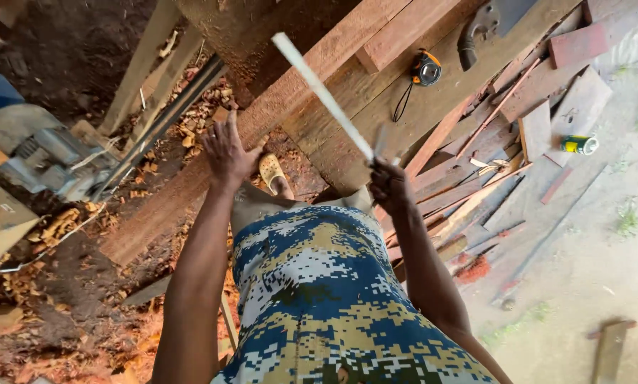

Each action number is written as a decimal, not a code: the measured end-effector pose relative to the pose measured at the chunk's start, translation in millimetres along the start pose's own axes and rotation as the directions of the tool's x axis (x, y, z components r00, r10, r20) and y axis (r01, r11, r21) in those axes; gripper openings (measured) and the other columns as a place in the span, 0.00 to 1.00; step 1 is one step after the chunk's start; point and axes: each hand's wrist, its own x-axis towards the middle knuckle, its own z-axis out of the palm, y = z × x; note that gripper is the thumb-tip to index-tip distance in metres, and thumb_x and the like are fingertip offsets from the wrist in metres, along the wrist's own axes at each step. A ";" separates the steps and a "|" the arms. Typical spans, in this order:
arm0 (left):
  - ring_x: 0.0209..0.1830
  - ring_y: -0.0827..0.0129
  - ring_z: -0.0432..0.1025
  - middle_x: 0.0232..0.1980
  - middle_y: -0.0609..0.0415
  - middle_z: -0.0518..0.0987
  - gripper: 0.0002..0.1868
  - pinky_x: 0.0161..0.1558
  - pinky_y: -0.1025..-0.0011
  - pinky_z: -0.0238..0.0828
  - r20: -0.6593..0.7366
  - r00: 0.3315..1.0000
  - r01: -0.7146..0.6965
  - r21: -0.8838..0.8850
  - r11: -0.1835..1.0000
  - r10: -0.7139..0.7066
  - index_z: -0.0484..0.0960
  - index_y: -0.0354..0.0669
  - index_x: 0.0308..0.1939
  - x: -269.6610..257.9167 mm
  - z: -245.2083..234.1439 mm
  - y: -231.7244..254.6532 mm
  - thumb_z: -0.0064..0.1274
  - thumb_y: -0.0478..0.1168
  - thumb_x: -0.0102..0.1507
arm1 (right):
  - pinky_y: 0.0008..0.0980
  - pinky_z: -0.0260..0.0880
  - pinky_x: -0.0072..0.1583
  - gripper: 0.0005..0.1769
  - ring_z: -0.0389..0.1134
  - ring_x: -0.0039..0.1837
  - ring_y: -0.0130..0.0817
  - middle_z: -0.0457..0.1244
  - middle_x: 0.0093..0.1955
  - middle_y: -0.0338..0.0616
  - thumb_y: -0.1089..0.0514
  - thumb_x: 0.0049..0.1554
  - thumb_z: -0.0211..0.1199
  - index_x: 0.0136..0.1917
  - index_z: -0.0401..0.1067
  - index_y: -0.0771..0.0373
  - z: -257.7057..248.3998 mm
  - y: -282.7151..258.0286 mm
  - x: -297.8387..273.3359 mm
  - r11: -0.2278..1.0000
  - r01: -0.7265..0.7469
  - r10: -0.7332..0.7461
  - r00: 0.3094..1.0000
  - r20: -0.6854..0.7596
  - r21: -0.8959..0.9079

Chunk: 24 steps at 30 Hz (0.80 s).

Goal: The recorder measures a piece of lumber with a tape measure and a try square, then saws it with a handsaw.

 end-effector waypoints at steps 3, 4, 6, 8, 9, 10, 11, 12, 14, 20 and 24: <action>0.73 0.50 0.63 0.76 0.37 0.67 0.52 0.74 0.51 0.57 -0.154 0.934 -0.358 -0.438 0.825 0.323 0.49 0.38 0.82 -31.7 -23.5 33.8 0.63 0.53 0.65 | 0.22 0.45 0.24 0.16 0.44 0.23 0.18 0.48 0.24 0.26 0.52 0.68 0.55 0.47 0.72 0.66 15.9 30.2 34.7 0.971 -0.230 0.205 0.943 0.262 0.068; 0.73 0.50 0.63 0.76 0.37 0.67 0.52 0.74 0.51 0.57 -0.155 0.929 -0.369 -0.434 0.822 0.335 0.49 0.38 0.82 -33.4 -28.2 54.2 0.63 0.53 0.65 | 0.22 0.45 0.24 0.16 0.44 0.23 0.18 0.48 0.24 0.26 0.52 0.68 0.55 0.47 0.72 0.66 25.2 36.0 40.8 0.972 -0.220 0.193 0.945 0.264 0.076; 0.59 0.63 0.71 0.61 0.42 0.78 0.38 0.65 0.64 0.69 0.137 0.979 0.103 -0.972 0.212 0.153 0.60 0.44 0.80 -44.8 -34.7 95.2 0.54 0.54 0.71 | 0.26 0.45 0.31 0.21 0.42 0.25 0.23 0.54 0.24 0.31 0.48 0.76 0.51 0.47 0.72 0.62 40.8 49.0 50.9 0.781 -0.613 0.408 0.644 0.647 0.117; 0.53 0.64 0.76 0.55 0.45 0.81 0.30 0.58 0.66 0.73 0.225 0.973 0.223 -0.974 0.047 0.053 0.70 0.42 0.70 -37.5 -29.0 106.8 0.56 0.52 0.68 | 0.24 0.46 0.27 0.19 0.44 0.22 0.21 0.58 0.28 0.33 0.49 0.72 0.51 0.47 0.73 0.63 55.7 49.1 54.5 0.804 -0.587 0.484 0.737 0.471 0.094; 0.47 0.66 0.80 0.49 0.49 0.85 0.24 0.51 0.68 0.78 0.319 0.947 0.313 -0.941 -0.128 -0.028 0.80 0.40 0.61 -28.9 -27.0 112.1 0.58 0.50 0.66 | 0.22 0.47 0.23 0.18 0.46 0.20 0.19 0.62 0.31 0.35 0.50 0.68 0.51 0.47 0.74 0.64 65.7 46.3 60.4 0.826 -0.561 0.525 0.804 0.277 0.062; 0.47 0.66 0.80 0.49 0.49 0.85 0.24 0.51 0.68 0.78 0.325 0.945 0.319 -0.940 -0.122 -0.034 0.80 0.40 0.61 -21.7 -30.2 114.4 0.58 0.50 0.66 | 0.22 0.47 0.23 0.18 0.46 0.20 0.19 0.62 0.31 0.35 0.50 0.68 0.51 0.47 0.74 0.64 77.1 42.8 59.5 0.820 -0.568 0.531 0.800 0.281 0.066; 0.44 0.68 0.80 0.45 0.52 0.86 0.19 0.49 0.69 0.80 0.342 0.932 0.343 -0.939 -0.013 -0.121 0.81 0.41 0.53 -13.9 -32.6 116.7 0.58 0.50 0.66 | 0.23 0.49 0.25 0.20 0.50 0.23 0.21 0.62 0.30 0.36 0.44 0.66 0.52 0.47 0.74 0.61 88.2 39.1 59.5 0.864 -0.472 0.488 0.871 0.055 -0.174; 0.40 0.70 0.81 0.41 0.55 0.86 0.16 0.46 0.70 0.81 0.352 0.913 0.377 -0.922 0.090 -0.208 0.83 0.42 0.45 -10.1 -32.9 119.9 0.57 0.51 0.66 | 0.25 0.52 0.27 0.23 0.54 0.25 0.23 0.61 0.29 0.36 0.38 0.64 0.53 0.47 0.74 0.59 96.1 37.0 56.6 0.815 -0.399 0.370 0.916 -0.153 -0.421; 0.40 0.69 0.80 0.41 0.53 0.86 0.16 0.46 0.69 0.81 0.331 0.915 0.357 -0.930 0.083 -0.230 0.83 0.41 0.44 -0.2 -5.5 110.9 0.59 0.50 0.65 | 0.26 0.53 0.29 0.24 0.55 0.27 0.22 0.61 0.30 0.35 0.38 0.64 0.56 0.48 0.73 0.61 88.5 37.4 69.0 0.772 -0.168 0.136 0.986 -0.098 -0.614; 0.36 0.68 0.77 0.40 0.52 0.83 0.18 0.38 0.67 0.80 0.449 0.781 0.556 -0.817 0.155 -0.435 0.80 0.40 0.44 47.6 -9.3 120.2 0.59 0.52 0.66 | 0.25 0.59 0.31 0.16 0.59 0.30 0.19 0.60 0.31 0.29 0.46 0.60 0.66 0.52 0.75 0.59 92.8 27.7 120.3 0.510 0.192 -0.130 0.981 0.146 -0.839; 0.45 0.70 0.81 0.54 0.51 0.84 0.29 0.42 0.66 0.81 0.102 0.920 0.374 -0.512 0.773 -0.378 0.77 0.43 0.63 65.2 56.3 82.2 0.57 0.55 0.63 | 0.26 0.52 0.30 0.12 0.53 0.29 0.19 0.60 0.31 0.31 0.52 0.61 0.70 0.50 0.77 0.63 78.6 33.9 165.5 0.608 0.212 -0.195 0.974 0.115 -0.765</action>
